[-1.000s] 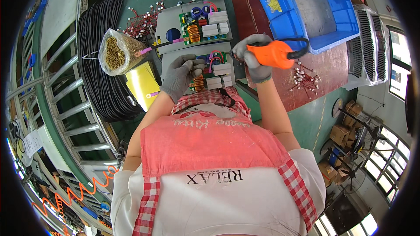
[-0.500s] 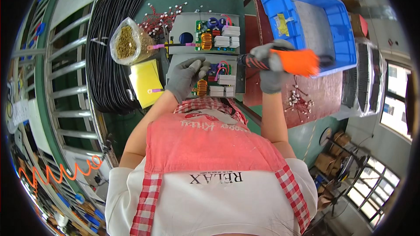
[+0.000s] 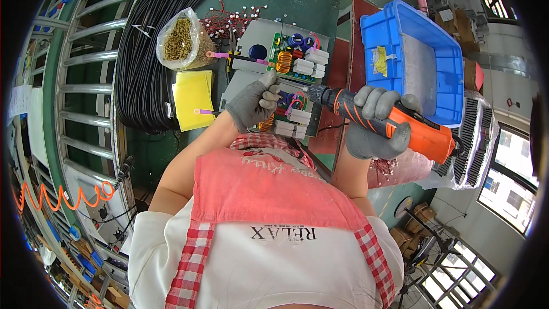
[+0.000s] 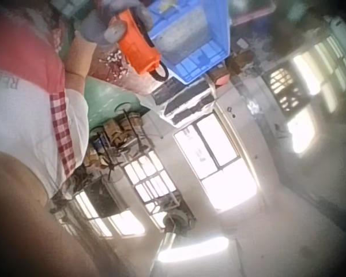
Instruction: The person assembles an electronic device by placing a yellow insulating sheet and a circuit board onto a metal chassis. They use a power drill to secure components and connect wires to the board. The person then moves the assembled unit to a testing station and uses a pneumatic tool to tighten screws on the device.
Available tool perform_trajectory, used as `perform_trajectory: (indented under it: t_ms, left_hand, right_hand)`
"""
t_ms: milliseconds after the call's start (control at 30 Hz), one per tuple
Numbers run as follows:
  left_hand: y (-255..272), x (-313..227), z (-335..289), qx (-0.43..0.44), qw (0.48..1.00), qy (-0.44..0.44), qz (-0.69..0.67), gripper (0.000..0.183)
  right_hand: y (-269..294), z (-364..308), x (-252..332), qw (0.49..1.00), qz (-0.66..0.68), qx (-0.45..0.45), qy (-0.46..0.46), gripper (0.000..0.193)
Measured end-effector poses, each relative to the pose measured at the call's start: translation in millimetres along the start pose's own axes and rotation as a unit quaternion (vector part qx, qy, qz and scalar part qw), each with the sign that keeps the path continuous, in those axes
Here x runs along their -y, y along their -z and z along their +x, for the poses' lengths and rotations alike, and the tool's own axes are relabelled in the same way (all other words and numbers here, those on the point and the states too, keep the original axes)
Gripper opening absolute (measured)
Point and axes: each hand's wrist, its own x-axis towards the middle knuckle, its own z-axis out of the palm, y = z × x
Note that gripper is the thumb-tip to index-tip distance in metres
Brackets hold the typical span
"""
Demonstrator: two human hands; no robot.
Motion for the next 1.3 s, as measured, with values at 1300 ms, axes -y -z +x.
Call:
perform_trajectory:
  t_ms: [1300]
  left_hand:
    - [14.0, -93.6, 139.4, -0.338, 0.574, -0.113, 0.737, 0.054]
  right_hand:
    - [69.0, 85.8, -187.1, 0.986, -0.079, -0.098, -0.108, 0.027]
